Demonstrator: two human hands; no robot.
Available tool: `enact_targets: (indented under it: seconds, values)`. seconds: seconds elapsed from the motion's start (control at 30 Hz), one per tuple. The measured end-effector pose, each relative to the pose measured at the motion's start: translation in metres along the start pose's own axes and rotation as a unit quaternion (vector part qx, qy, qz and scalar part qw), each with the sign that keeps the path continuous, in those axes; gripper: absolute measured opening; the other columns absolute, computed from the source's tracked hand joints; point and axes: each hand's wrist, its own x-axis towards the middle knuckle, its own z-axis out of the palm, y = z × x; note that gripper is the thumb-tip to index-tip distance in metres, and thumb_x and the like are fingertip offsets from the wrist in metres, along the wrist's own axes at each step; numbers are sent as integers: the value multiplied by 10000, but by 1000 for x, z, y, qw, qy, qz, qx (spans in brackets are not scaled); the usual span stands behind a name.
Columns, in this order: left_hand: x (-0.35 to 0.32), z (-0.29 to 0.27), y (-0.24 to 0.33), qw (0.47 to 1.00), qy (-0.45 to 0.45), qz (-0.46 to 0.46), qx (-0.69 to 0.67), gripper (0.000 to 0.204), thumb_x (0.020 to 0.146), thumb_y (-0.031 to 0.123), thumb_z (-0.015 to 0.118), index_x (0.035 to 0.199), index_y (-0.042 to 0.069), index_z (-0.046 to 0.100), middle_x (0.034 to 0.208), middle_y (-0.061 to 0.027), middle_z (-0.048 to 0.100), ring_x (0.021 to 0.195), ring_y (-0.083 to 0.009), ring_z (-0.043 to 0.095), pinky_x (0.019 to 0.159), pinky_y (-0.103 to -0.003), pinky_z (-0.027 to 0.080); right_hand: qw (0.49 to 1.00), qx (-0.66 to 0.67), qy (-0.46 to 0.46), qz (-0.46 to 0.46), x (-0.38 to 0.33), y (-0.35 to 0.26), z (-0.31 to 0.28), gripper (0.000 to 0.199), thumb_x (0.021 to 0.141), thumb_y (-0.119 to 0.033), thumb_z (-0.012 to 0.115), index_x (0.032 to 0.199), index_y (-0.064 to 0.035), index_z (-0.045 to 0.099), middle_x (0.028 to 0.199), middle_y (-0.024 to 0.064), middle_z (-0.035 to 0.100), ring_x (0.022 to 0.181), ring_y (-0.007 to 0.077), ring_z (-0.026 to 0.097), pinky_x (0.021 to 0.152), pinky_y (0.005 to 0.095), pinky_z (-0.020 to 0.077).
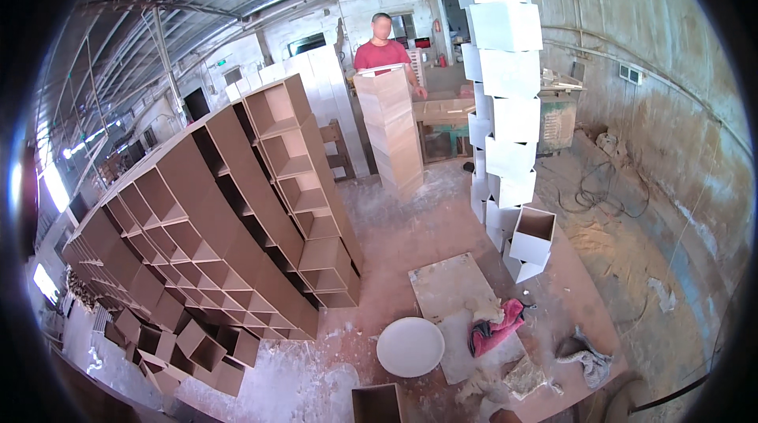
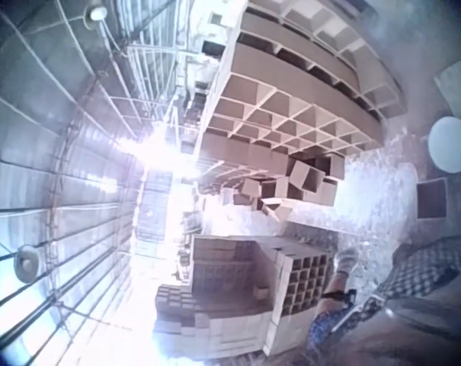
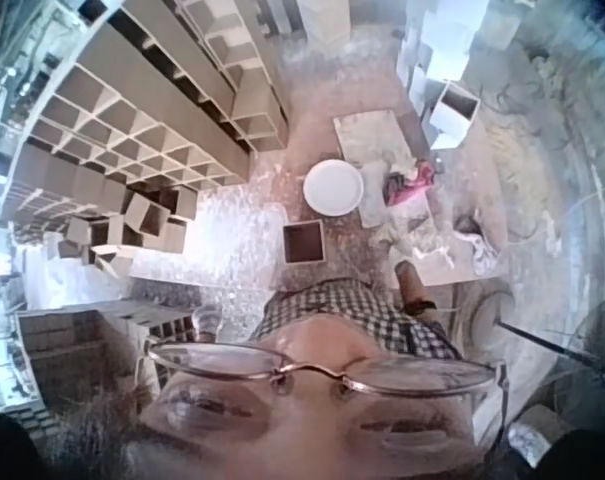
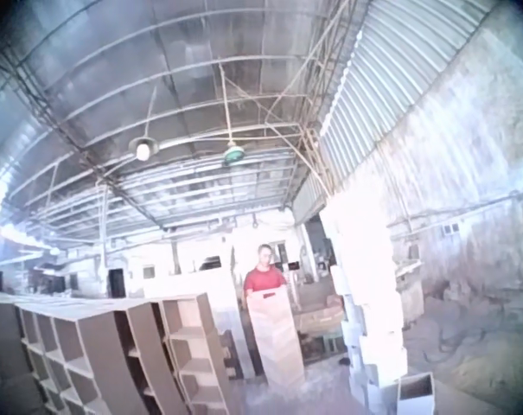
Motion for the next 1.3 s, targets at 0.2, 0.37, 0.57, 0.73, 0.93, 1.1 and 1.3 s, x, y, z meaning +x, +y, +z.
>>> enact_targets:
  seconds: [0.2, 0.37, 0.57, 0.73, 0.93, 1.1, 1.3]
  values:
    - [20, -19, 38, 993, -28, 112, -6, 220, 858, 314, 539, 930, 137, 650, 829, -121, 632, 802, -324, 600, 756, -443, 476, 966, -235, 27, -103, -12, -74, 107, 353, 779, -132, 676, 1112, -26, 620, 885, 89, 631, 823, 232, 630, 718, 370, 527]
    - [34, -52, 167, 931, 120, 300, -168, 186, 821, 188, 568, 983, 118, 624, 854, -98, 617, 775, -324, 593, 696, -439, 484, 606, -738, -16, -297, 4, -54, 97, 261, 786, -274, 623, 933, -66, 679, 791, 137, 650, 757, 311, 635, 655, 427, 500]
    - [65, -11, 200, 861, 125, 458, -182, 187, 767, 181, 608, 950, 160, 644, 847, -63, 630, 771, -298, 600, 679, -428, 497, 564, -791, 1, -237, 16, 5, 79, 255, 781, -291, 609, 903, -78, 677, 787, 151, 649, 749, 329, 632, 644, 449, 492]
    - [51, -25, 192, 871, 138, 428, -195, 126, 754, 194, 618, 873, 165, 649, 781, -75, 621, 738, -290, 600, 645, -428, 483, 555, -801, 12, -225, 23, 11, 65, 252, 776, -306, 598, 878, -88, 675, 784, 162, 649, 741, 344, 630, 635, 467, 485]
    - [23, -6, 142, 938, 136, 266, -174, 194, 812, 273, 600, 659, 154, 618, 607, -78, 586, 576, -308, 571, 555, -452, 443, 602, -768, 53, -214, 34, 17, 59, 227, 757, -295, 600, 854, -101, 663, 766, 168, 644, 712, 364, 622, 603, 499, 464]
    - [26, 2, 127, 935, 125, 307, -124, 256, 803, 377, 603, 785, 129, 665, 547, -59, 552, 517, -264, 543, 494, -426, 439, 580, -786, 34, -213, 22, 4, 73, 245, 775, -293, 588, 884, -86, 659, 782, 172, 641, 716, 374, 617, 615, 502, 463]
    - [40, -29, 189, 913, 108, 324, -222, 158, 805, 168, 624, 942, 105, 668, 764, -78, 655, 675, -275, 629, 599, -415, 515, 595, -748, 56, -289, 19, -4, 81, 255, 782, -305, 588, 895, -87, 656, 791, 165, 640, 724, 373, 617, 623, 499, 461]
